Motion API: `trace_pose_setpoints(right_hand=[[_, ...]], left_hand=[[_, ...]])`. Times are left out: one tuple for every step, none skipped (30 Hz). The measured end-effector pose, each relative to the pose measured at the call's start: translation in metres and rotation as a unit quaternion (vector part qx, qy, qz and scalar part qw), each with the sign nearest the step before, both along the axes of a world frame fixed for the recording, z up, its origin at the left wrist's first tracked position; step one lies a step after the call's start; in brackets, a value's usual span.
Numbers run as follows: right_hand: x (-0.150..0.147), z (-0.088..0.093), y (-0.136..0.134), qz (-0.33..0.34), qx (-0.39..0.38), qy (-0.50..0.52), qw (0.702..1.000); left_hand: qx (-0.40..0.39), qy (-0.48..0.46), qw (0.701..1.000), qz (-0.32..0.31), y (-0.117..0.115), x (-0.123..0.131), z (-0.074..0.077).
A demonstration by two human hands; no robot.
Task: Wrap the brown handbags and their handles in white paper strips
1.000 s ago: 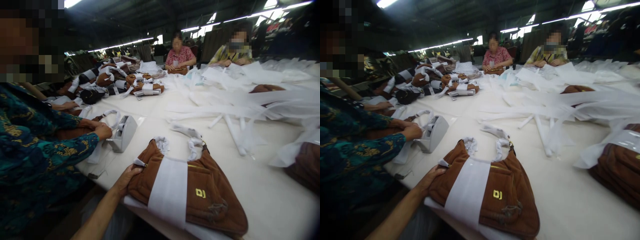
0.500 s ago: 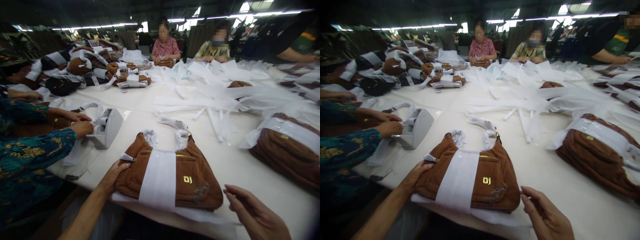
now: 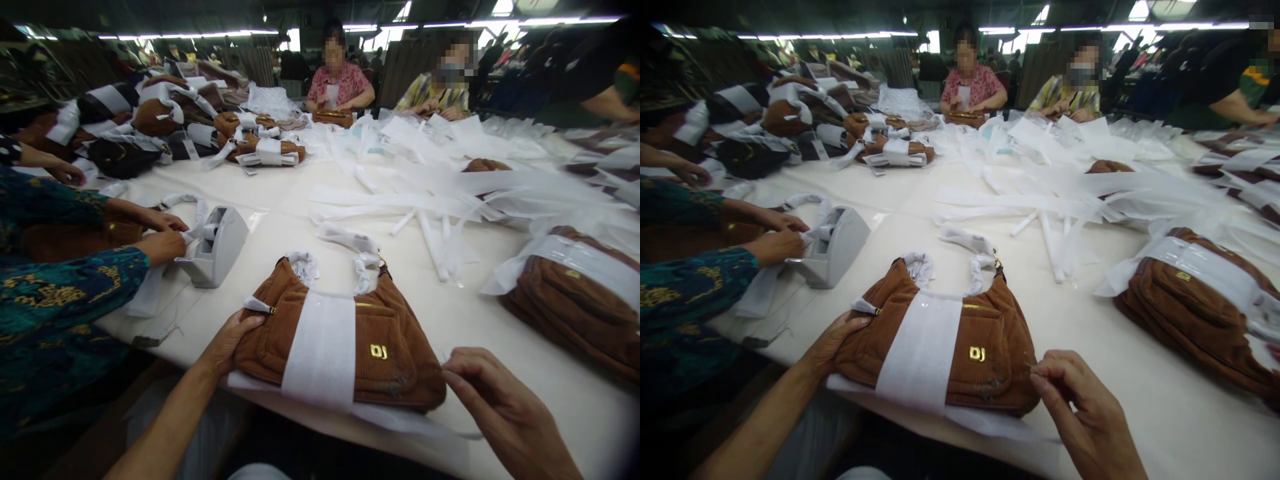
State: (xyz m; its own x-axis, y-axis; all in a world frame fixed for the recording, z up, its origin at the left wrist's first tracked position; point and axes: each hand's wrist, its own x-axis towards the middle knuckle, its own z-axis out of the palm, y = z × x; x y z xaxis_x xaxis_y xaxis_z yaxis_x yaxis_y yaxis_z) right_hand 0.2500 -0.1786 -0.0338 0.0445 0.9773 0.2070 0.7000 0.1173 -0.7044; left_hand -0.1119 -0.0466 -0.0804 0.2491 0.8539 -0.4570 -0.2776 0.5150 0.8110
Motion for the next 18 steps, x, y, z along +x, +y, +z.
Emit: trace_pose_setpoints(right_hand=[[-0.002,0.000,-0.002,0.012,0.005,0.000,1.000],[-0.005,-0.001,-0.004,0.031,0.004,0.000,1.000],[-0.010,-0.002,-0.004,0.052,0.003,-0.002,0.999],[-0.015,-0.004,-0.004,0.065,0.003,-0.006,0.998],[-0.021,-0.005,-0.003,0.071,0.005,-0.012,0.997],[-0.026,-0.006,-0.002,0.074,0.006,-0.021,0.997],[-0.031,-0.007,0.000,0.077,0.002,-0.032,0.997],[-0.034,-0.008,0.001,0.075,-0.006,-0.041,0.996],[-0.035,-0.007,0.002,0.072,-0.015,-0.046,0.996],[-0.034,-0.007,0.003,0.064,-0.023,-0.045,0.997],[-0.033,-0.006,0.002,0.053,-0.022,-0.040,0.998],[-0.031,-0.005,0.002,0.039,-0.016,-0.035,0.998],[-0.029,-0.004,0.000,0.025,-0.005,-0.033,0.999],[-0.027,-0.003,-0.002,0.020,0.008,-0.036,0.999],[-0.027,-0.003,-0.004,0.025,0.019,-0.043,0.999],[-0.029,-0.002,-0.005,0.034,0.030,-0.053,0.998],[-0.032,-0.002,-0.006,0.044,0.039,-0.064,0.996],[-0.036,-0.002,-0.006,0.053,0.050,-0.075,0.995]], left_hand=[[0.002,-0.006,1.000,-0.002,0.000,0.000,-0.001],[0.004,-0.009,1.000,-0.003,0.001,-0.001,-0.001],[0.006,-0.010,1.000,-0.003,0.001,-0.001,-0.002],[0.008,-0.009,1.000,-0.002,0.001,-0.001,-0.002],[0.009,-0.008,1.000,-0.001,0.001,-0.001,-0.002],[0.009,-0.006,1.000,-0.001,0.002,-0.002,-0.002],[0.009,-0.006,1.000,0.000,0.001,-0.002,-0.002],[0.009,-0.006,1.000,0.001,0.001,-0.002,-0.001],[0.008,-0.008,1.000,0.002,0.001,-0.001,-0.001],[0.007,-0.010,1.000,0.002,0.000,-0.001,0.000],[0.005,-0.013,1.000,0.002,0.000,-0.001,0.000],[0.005,-0.016,1.000,0.001,0.000,-0.001,0.001],[0.005,-0.021,1.000,0.000,0.000,-0.001,0.001],[0.008,-0.028,1.000,-0.002,0.000,-0.002,0.001],[0.011,-0.037,0.999,-0.005,0.000,-0.002,0.001],[0.015,-0.044,0.999,-0.007,0.000,-0.003,0.001],[0.017,-0.049,0.999,-0.009,0.000,-0.005,0.001],[0.016,-0.053,0.998,-0.010,0.000,-0.006,0.000]])
